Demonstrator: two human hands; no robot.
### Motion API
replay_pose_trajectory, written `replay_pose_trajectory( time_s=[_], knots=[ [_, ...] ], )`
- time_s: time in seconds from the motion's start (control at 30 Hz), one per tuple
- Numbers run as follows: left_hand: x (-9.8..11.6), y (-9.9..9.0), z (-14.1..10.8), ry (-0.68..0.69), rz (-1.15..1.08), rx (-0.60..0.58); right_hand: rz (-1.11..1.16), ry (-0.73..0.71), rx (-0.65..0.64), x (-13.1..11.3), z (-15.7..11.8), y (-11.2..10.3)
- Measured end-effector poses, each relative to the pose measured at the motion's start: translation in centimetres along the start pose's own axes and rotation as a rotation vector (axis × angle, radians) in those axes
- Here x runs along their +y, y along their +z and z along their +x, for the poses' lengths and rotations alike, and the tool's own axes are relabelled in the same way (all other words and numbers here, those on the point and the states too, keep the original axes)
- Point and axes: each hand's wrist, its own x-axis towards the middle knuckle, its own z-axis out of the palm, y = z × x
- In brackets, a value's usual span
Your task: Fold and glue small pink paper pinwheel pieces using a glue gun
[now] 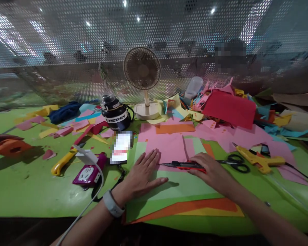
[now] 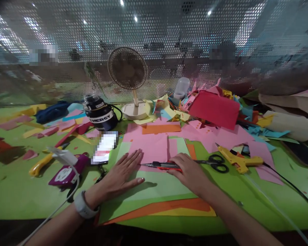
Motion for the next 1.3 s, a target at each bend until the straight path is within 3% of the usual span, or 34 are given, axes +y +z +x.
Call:
replay_pose_trajectory(
  time_s=[1.3],
  knots=[
    [0.13, -0.26, -0.12, 0.043, 0.021, 0.04, -0.051, -0.074, 0.065, 0.31, -0.17, 0.4]
  ],
)
